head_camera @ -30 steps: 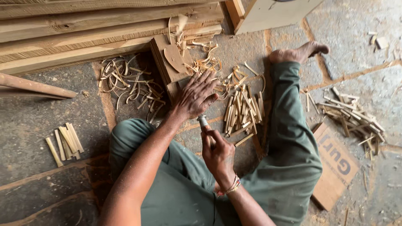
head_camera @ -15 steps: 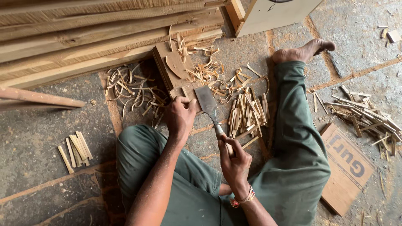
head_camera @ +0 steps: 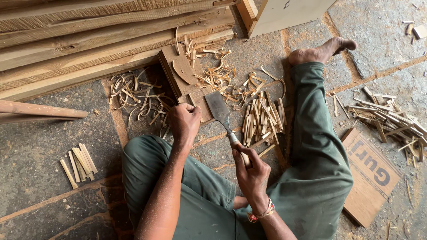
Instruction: The person sits on the floor and uses a chisel to carve small wooden sticks, shaping them one by one and placing the finished pieces into a pile.
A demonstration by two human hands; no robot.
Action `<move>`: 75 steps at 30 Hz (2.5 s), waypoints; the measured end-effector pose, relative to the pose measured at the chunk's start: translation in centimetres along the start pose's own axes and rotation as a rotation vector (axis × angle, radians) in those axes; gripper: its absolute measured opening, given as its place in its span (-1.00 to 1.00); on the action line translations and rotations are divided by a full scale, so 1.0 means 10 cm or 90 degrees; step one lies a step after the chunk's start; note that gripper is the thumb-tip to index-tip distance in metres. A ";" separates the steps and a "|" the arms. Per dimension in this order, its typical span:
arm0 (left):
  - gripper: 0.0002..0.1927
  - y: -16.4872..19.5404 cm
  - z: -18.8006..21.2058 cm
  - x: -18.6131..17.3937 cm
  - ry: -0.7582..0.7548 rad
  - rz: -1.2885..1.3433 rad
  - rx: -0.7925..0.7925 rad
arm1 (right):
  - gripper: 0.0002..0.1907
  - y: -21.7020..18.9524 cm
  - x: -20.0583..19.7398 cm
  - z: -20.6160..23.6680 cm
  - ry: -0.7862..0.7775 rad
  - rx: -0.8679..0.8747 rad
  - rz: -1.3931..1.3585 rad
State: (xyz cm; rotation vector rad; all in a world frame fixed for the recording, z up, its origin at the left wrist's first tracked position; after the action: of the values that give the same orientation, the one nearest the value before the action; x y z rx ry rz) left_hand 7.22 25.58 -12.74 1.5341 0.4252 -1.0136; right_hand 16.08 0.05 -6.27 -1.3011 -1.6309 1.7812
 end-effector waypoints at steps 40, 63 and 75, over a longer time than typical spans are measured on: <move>-0.11 0.67 0.78 0.91 -0.124 -0.029 0.581 | -0.92 -0.28 -0.09 0.44 -0.109 0.014 0.070; -0.74 0.06 0.18 -0.03 0.212 0.062 0.114 | -0.87 -0.05 0.17 0.06 0.002 -0.133 -0.087; -0.83 -0.07 0.27 -0.01 0.149 -0.138 0.174 | -0.85 0.14 0.10 0.01 -0.006 -0.050 -0.006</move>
State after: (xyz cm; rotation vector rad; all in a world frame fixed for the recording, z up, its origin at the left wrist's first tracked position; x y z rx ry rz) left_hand 5.66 23.26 -12.89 1.8940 0.6481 -1.0961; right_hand 15.94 0.46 -7.96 -1.3180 -1.7246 1.7369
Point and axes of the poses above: each hand's wrist, its own z-axis away from the middle knuckle, its own x-axis out of the palm, y = z × x, the point moved 8 cm from there along -z, towards the middle knuckle, and after that the axes turned 14 degrees about -z, right-handed, at the moved point
